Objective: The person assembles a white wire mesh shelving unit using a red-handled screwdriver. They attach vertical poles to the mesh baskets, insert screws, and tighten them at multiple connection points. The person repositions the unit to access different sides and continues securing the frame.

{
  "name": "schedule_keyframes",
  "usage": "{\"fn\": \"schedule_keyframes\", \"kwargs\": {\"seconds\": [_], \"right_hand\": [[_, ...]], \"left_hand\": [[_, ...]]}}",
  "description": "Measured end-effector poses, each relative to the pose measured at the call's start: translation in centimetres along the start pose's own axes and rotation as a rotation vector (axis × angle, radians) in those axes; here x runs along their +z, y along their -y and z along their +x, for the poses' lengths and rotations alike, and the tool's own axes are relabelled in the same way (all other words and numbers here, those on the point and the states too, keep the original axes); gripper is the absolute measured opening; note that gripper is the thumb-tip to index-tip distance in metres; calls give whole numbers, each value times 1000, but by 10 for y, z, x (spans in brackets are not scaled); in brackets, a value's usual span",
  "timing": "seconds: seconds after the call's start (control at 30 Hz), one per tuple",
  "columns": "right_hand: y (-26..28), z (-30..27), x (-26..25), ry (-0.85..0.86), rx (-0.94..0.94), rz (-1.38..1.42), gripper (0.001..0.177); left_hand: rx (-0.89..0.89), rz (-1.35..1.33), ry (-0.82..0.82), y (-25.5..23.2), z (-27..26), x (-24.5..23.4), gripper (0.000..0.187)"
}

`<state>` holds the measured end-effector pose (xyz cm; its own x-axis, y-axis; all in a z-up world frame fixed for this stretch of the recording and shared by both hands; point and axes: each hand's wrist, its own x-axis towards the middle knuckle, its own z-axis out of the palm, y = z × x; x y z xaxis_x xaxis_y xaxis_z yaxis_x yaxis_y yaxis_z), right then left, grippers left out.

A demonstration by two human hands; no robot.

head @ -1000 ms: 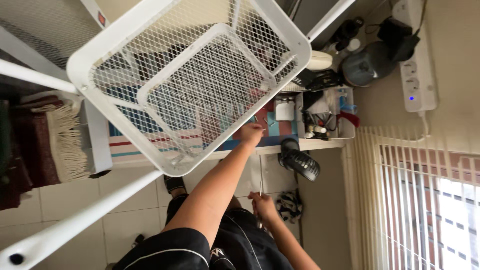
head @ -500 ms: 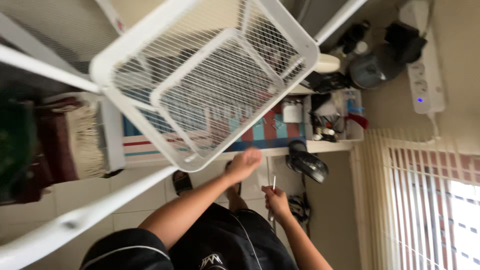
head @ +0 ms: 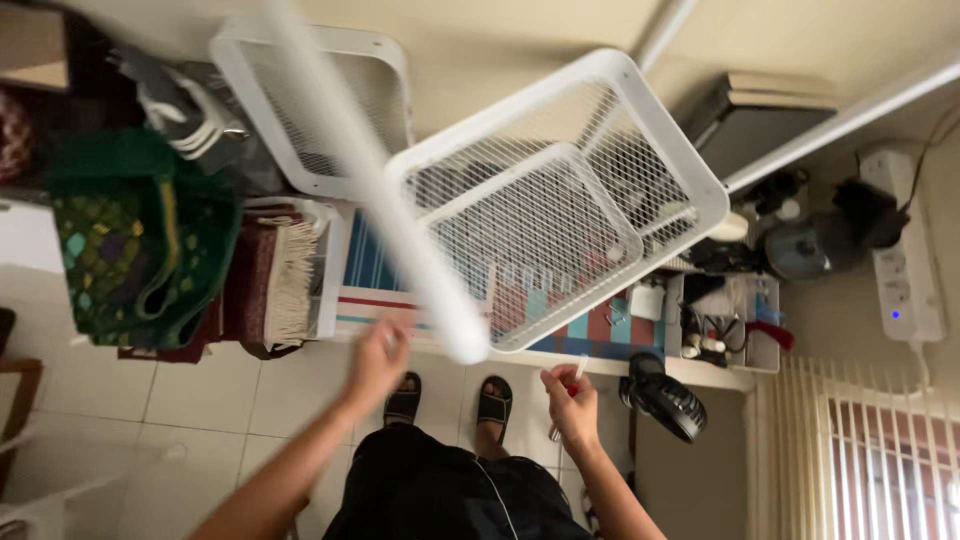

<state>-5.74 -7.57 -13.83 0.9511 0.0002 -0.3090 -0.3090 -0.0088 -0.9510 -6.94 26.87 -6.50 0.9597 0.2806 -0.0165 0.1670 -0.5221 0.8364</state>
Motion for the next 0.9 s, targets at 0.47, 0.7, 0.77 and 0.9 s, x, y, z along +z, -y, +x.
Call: {"fn": "schedule_keyframes", "kwargs": {"seconds": [0.47,0.7,0.77,0.9], "right_hand": [[165,-51,146,-257,-325,-107,113],[126,-50,93,-531,-448,-350,44],[131,-47,63,-472,-411,-366,33],[155,-36,18,-329,-553,-523,30]], "left_hand": [[1048,413,495,-154,219,-137,14],[1341,175,557,-126,161,-135,12],[1337,127,583,-122,138,-128,12],[1345,129,561,-123,88,-94,21]]}}
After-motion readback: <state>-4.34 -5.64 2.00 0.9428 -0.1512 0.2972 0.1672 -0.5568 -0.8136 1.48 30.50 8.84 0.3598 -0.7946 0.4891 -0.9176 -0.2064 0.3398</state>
